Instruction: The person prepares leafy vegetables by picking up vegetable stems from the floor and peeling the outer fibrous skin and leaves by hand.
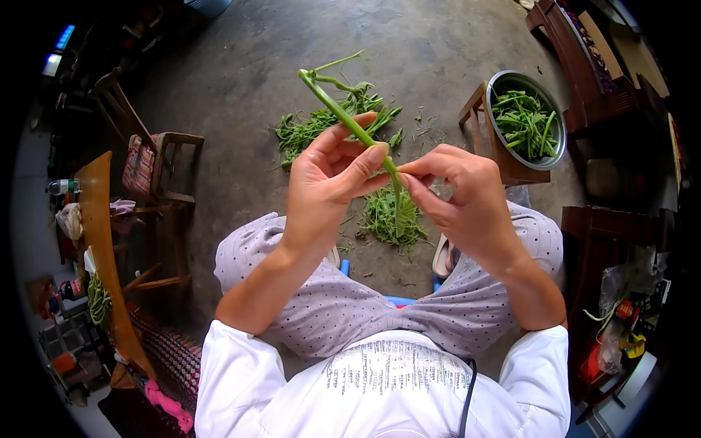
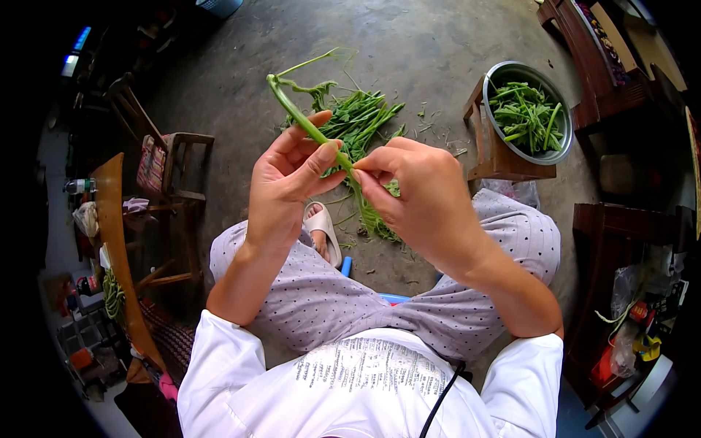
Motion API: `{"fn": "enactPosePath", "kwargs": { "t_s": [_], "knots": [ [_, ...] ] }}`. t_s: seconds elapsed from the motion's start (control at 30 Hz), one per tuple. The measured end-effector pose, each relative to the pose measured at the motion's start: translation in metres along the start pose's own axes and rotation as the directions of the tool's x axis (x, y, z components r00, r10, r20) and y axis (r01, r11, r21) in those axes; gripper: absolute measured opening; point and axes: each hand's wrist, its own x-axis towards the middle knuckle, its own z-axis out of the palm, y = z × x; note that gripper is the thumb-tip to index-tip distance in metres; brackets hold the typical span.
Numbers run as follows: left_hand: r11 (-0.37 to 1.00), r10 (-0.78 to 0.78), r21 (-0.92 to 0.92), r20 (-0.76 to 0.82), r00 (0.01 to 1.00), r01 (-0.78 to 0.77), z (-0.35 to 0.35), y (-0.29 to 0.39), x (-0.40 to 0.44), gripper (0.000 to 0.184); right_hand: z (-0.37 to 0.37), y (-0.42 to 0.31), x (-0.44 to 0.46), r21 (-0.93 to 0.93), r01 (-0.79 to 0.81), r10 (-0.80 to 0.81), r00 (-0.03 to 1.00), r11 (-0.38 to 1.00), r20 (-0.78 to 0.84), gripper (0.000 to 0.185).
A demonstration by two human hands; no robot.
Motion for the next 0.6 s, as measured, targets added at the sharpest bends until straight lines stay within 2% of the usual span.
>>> {"fn": "enactPosePath", "kwargs": {
  "t_s": [0.3,0.53,0.6],
  "knots": [
    [1.0,-0.009,0.008,-0.039,0.999,0.009,0.001,-0.005,0.002,0.038,0.015,0.008,-0.003,-0.227,0.144,-0.172,0.979,0.963,-0.107,0.007],
    [1.0,-0.015,0.015,-0.029,0.999,0.016,0.0,-0.005,0.004,0.038,0.012,0.01,-0.001,-0.135,0.102,-0.115,0.989,0.986,-0.093,0.005],
    [1.0,0.016,0.0,0.039,0.999,-0.016,-0.003,-0.005,0.005,0.04,0.013,0.009,0.0,-0.052,0.073,-0.078,0.992,0.996,-0.099,0.005]
  ]
}}
